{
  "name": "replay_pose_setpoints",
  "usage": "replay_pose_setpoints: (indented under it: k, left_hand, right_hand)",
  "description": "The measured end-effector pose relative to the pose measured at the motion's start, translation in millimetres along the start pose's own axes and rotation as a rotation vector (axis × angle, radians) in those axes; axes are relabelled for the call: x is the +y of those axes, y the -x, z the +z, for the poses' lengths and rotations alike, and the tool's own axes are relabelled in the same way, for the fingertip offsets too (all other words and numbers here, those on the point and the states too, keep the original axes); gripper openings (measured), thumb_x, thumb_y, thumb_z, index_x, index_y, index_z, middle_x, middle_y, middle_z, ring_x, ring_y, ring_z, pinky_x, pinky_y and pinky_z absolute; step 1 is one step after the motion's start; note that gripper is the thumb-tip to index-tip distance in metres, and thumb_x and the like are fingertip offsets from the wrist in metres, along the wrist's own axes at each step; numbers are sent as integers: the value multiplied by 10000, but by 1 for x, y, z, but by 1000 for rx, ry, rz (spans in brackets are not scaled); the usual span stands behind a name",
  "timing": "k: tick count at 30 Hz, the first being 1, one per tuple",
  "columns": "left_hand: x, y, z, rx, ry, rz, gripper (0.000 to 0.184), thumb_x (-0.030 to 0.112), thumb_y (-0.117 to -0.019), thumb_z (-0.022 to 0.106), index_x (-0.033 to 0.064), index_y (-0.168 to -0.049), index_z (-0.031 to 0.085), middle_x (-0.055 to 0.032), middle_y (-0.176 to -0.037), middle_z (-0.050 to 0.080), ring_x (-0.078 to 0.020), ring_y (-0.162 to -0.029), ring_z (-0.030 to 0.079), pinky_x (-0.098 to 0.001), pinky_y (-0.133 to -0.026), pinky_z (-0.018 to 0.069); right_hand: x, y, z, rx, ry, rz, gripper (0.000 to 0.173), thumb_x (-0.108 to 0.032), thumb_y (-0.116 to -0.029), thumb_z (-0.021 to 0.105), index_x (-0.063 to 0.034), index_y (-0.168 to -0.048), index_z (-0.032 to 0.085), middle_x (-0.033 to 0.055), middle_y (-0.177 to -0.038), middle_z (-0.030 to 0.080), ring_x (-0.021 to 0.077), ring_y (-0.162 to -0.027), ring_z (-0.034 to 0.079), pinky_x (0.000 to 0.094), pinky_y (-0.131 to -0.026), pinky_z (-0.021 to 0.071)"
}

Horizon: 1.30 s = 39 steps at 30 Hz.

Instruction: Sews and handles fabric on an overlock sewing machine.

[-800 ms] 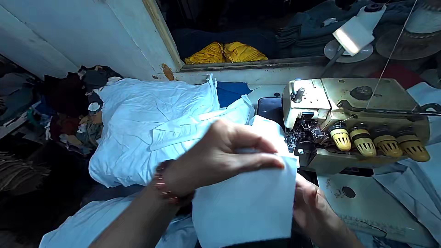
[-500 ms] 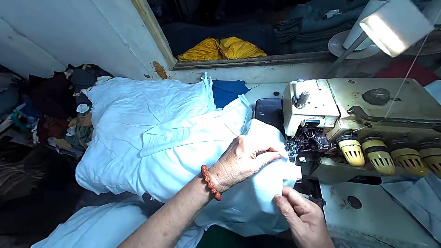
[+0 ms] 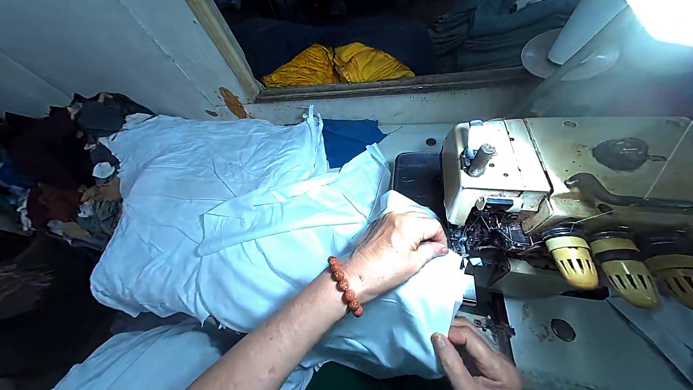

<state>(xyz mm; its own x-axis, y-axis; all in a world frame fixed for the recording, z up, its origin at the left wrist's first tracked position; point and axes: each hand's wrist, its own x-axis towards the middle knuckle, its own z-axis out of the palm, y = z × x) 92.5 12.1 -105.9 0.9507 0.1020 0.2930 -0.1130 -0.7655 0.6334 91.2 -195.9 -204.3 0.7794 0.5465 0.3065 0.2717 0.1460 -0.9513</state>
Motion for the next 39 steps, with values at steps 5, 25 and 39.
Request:
replay_pose_setpoints:
  k: [5,25,39]
  left_hand:
    - [6,10,4,-47,-108,14,150,181,-936,681,147,-804,745,67,-741,661,-34,-687,620,-239,-592,503]
    - [-12,0,24,205,-460,140,140,104,-956,613,70,-914,742,-105,-1047,724,-276,-941,688,-422,-765,551]
    - [-24,84,-26,97,-423,-429,537,109,-831,590,90,-1365,639,9,-615,564,-162,-485,508,-381,-469,463]
  right_hand:
    - [-3,13,-1,-98,-58,71,155,-8,-905,643,-9,-750,641,2,-794,680,-27,-810,641,133,-739,535]
    - [-34,-37,-23,34,-232,225,327,112,-796,604,-189,-877,505,-157,-682,561,-74,-569,517,103,-505,441]
    - [-30,-54,-17,104,-71,134,315,81,-769,642,-196,-748,494,-166,-609,475,-92,-513,421,72,-462,348]
